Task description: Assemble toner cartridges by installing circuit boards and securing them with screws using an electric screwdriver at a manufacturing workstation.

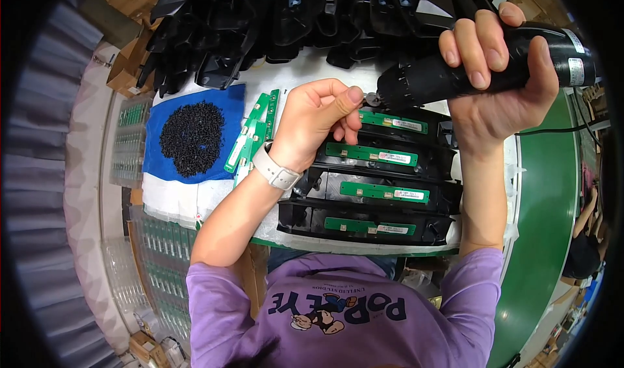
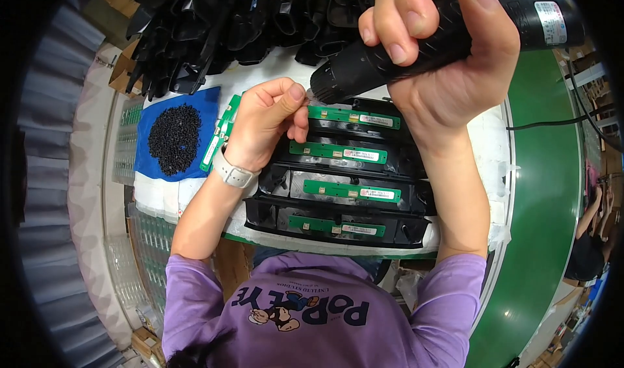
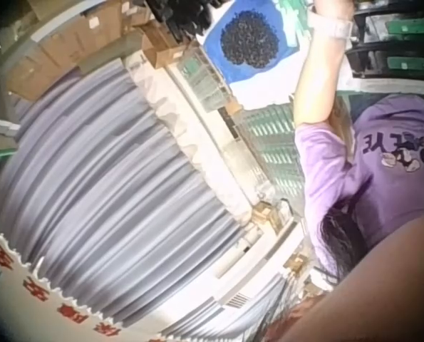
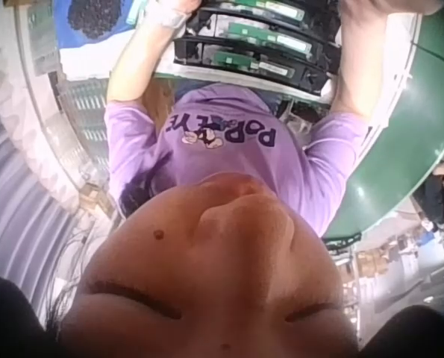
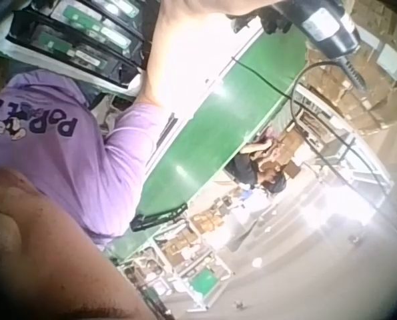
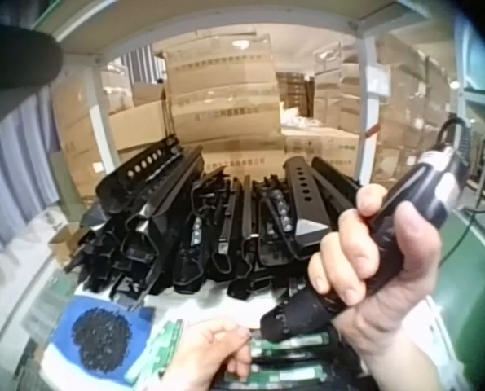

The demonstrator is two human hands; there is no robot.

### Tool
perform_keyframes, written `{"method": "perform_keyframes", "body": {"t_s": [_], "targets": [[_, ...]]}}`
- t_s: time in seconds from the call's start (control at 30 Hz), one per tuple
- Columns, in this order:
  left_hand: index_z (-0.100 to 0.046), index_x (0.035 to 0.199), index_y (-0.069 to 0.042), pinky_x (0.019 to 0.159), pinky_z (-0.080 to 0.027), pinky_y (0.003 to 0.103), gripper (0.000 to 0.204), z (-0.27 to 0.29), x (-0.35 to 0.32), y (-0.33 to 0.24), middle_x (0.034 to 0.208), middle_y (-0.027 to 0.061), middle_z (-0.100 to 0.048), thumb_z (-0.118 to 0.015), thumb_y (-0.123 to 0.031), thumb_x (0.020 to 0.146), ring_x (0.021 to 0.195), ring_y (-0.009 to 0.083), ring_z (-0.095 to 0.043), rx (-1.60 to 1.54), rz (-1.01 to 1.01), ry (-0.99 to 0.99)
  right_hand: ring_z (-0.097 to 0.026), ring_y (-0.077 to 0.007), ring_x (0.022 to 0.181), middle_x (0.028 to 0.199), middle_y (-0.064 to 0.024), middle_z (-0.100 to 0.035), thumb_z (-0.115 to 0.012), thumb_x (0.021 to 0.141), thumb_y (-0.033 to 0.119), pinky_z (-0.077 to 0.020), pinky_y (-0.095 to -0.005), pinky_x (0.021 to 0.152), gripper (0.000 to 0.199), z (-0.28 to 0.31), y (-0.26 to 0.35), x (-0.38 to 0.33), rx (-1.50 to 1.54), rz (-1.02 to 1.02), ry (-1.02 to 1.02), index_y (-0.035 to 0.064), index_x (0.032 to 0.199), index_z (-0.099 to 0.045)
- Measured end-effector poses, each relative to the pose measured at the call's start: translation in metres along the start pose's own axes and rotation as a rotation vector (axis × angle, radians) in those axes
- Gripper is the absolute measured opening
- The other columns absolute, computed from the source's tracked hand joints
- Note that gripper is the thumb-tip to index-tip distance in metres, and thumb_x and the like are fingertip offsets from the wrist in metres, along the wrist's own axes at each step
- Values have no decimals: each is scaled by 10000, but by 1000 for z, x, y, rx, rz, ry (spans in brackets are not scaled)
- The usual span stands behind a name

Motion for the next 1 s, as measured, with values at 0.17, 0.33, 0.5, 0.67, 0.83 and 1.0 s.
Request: {"method": "perform_keyframes", "body": {"t_s": [0.17, 0.33, 0.5, 0.67, 0.83, 1.0], "targets": [[-604, 775, -45, 455, -386, 178, 267, -1, -1, -3, 642, 38, -628, -641, -276, 905, 496, 106, -590, -20, 38, 40, -428, -102, 561, 702, 13, -461, -526, 879, 318, -363, -304, 689, 318, 0, 5, 0, 6, 19, 10, 59, 1063, -522], [-598, 802, -34, 464, -414, 198, 297, 0, 0, 1, 633, 50, -615, -614, -306, 919, 483, 119, -569, -9, 53, 69, -429, -101, 564, 701, 12, -460, -524, 879, 314, -363, -303, 688, 319, -1, 2, -1, 10, 13, 24, 56, 1068, -519], [-579, 822, -26, 486, -448, 223, 324, -2, -2, 7, 614, 61, -593, -580, -329, 935, 467, 136, -541, 9, 104, 91, -425, -100, 565, 698, 12, -453, -516, 884, 309, -362, -298, 682, 318, -2, 0, 1, 31, -29, 25, 51, 1071, -515], [-546, 1059, 1, 605, -465, 244, 426, -6, -14, -17, 886, 126, -662, -443, -405, 986, 717, 159, -630, 237, -99, 50, -414, -93, 571, 696, 12, -431, -498, 901, 299, -358, -295, 678, 311, 3, -11, 7, 60, -100, -73, 30, 1057, -503], [-638, 918, -4, 673, -491, 292, 255, 69, -57, -61, 815, 109, -666, -599, -256, 914, 754, 172, -645, 981, -499, -519, -405, -137, 403, 559, -45, -442, -551, 826, 160, -364, -279, 439, 220, -19, -52, 3, -343, -160, -240, 7, 975, -499], [-662, 804, -23, 657, -458, 378, 221, 137, -111, -78, 751, 97, -616, -688, -242, 822, 746, 290, -589, 1563, -175, -889, -398, -119, 413, 568, -31, -440, -579, 832, 199, -349, -266, 443, 259, -15, -71, 3, -504, -149, -108, 11, 991, -501]]}}
Point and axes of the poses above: each hand's wrist, its own x-axis towards the middle knuckle, its own z-axis out of the back of the hand, y = z × x, the point moved 4 cm from there along x, towards the middle knuckle
